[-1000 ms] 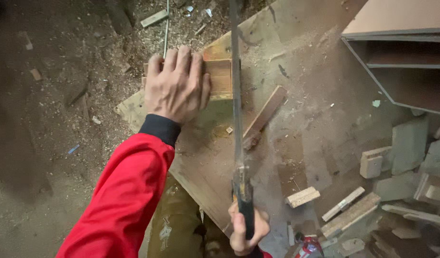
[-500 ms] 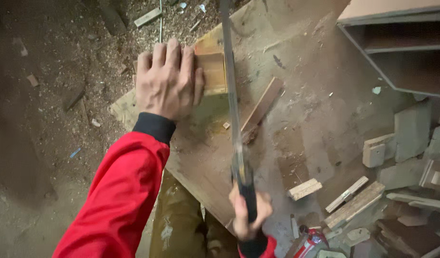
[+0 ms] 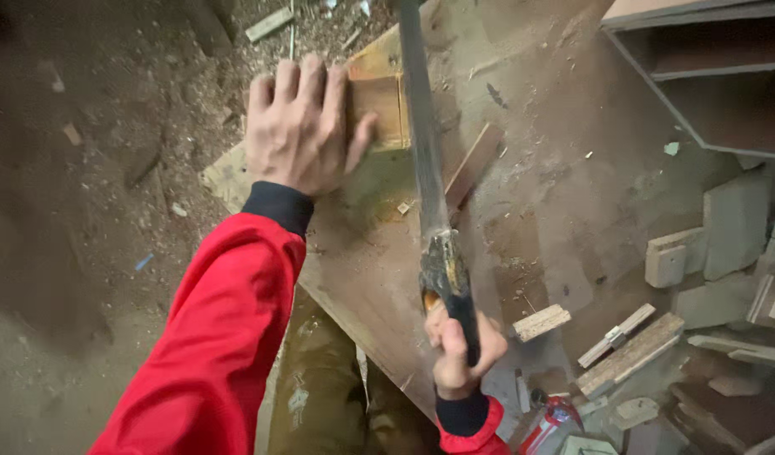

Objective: The person saws a small wooden block on a workbench using a hand saw, then uses a hammer to drive nails into the block. The workspace is cluttered with wood scraps and tools.

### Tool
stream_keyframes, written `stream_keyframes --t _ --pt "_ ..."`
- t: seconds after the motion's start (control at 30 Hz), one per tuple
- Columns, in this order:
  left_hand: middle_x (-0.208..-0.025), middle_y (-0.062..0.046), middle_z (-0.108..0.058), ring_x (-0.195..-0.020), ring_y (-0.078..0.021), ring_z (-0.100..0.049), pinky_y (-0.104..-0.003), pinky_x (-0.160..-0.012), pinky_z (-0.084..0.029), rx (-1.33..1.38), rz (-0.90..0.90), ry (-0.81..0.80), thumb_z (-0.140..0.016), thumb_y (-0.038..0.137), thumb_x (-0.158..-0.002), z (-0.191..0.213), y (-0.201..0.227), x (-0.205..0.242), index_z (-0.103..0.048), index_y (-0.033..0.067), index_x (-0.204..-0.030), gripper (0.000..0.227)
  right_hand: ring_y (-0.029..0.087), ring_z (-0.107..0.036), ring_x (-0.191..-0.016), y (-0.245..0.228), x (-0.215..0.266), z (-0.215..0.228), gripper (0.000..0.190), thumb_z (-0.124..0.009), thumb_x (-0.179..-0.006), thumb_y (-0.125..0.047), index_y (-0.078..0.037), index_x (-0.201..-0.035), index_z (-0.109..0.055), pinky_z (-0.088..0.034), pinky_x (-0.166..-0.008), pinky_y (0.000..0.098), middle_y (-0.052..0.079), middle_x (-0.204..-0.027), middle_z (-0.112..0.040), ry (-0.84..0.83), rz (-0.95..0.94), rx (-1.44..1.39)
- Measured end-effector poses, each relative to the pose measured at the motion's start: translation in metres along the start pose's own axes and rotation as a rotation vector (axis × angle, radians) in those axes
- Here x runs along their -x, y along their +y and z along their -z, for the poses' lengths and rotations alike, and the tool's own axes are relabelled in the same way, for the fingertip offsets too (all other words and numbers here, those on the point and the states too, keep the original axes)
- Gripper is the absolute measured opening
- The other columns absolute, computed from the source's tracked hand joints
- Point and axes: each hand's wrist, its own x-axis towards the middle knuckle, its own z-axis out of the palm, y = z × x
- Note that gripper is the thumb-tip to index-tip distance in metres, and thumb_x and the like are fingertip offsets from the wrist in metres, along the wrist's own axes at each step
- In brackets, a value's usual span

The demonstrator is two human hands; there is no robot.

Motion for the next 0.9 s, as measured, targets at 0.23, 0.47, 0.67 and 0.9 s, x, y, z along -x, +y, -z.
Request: stream_keyframes --t 0.23,0.47,0.67,0.9 --pt "-0.117 -0.016 -0.061 -0.103 -0.0307 -0.054 -0.046 -0.085 -0.043 -0.052 0.058 -0.073 -0.065 0.071 -0.092 0.024 0.017 -0.002 -0.062 0.0021 -0.127 0.077 0.016 -0.050 -0.054 -0.040 0.006 0.049 0.028 -0.054 -0.096 -0.017 0.000 -0.074 -0.051 -0.041 -0.052 0.0315 0.008 -0.063 -0.053 0.032 -0.056 0.061" --pt "-0.112 -0.010 -0.062 -0.107 -0.0286 -0.058 -0.046 -0.093 -0.045 0.063 0.181 -0.185 -0.076 0.042 -0.081 0.052 0.070 0.045 -0.062 0.0101 -0.121 0.053 0.017 -0.063 -0.067 -0.024 0.007 0.115 0.020 -0.063 -0.098 -0.015 0.000 -0.085 -0.058 -0.054 -0.065 0.0340 0.009 -0.074 -0.065 0.246 -0.078 0.093" --pt "-0.112 -0.012 -0.062 -0.103 -0.0307 -0.062 -0.044 -0.092 -0.049 0.176 -0.023 -0.167 -0.075 0.016 -0.081 0.099 0.108 0.087 -0.065 0.0101 -0.121 0.042 0.021 -0.071 -0.083 -0.014 -0.002 0.125 0.015 -0.071 -0.097 -0.014 -0.001 -0.103 -0.069 -0.055 -0.077 0.0344 0.010 -0.091 -0.074 0.311 0.047 0.443" --pt "-0.112 -0.014 -0.066 -0.091 -0.0304 -0.068 -0.040 -0.078 -0.056 0.495 0.096 -0.190 -0.080 0.010 -0.067 0.197 0.184 0.118 -0.073 0.0082 -0.117 0.050 0.023 -0.067 -0.111 -0.082 0.022 0.154 0.027 -0.069 -0.093 -0.009 -0.003 -0.120 -0.067 -0.059 -0.088 0.0332 0.013 -0.125 -0.065 0.209 0.128 0.368"
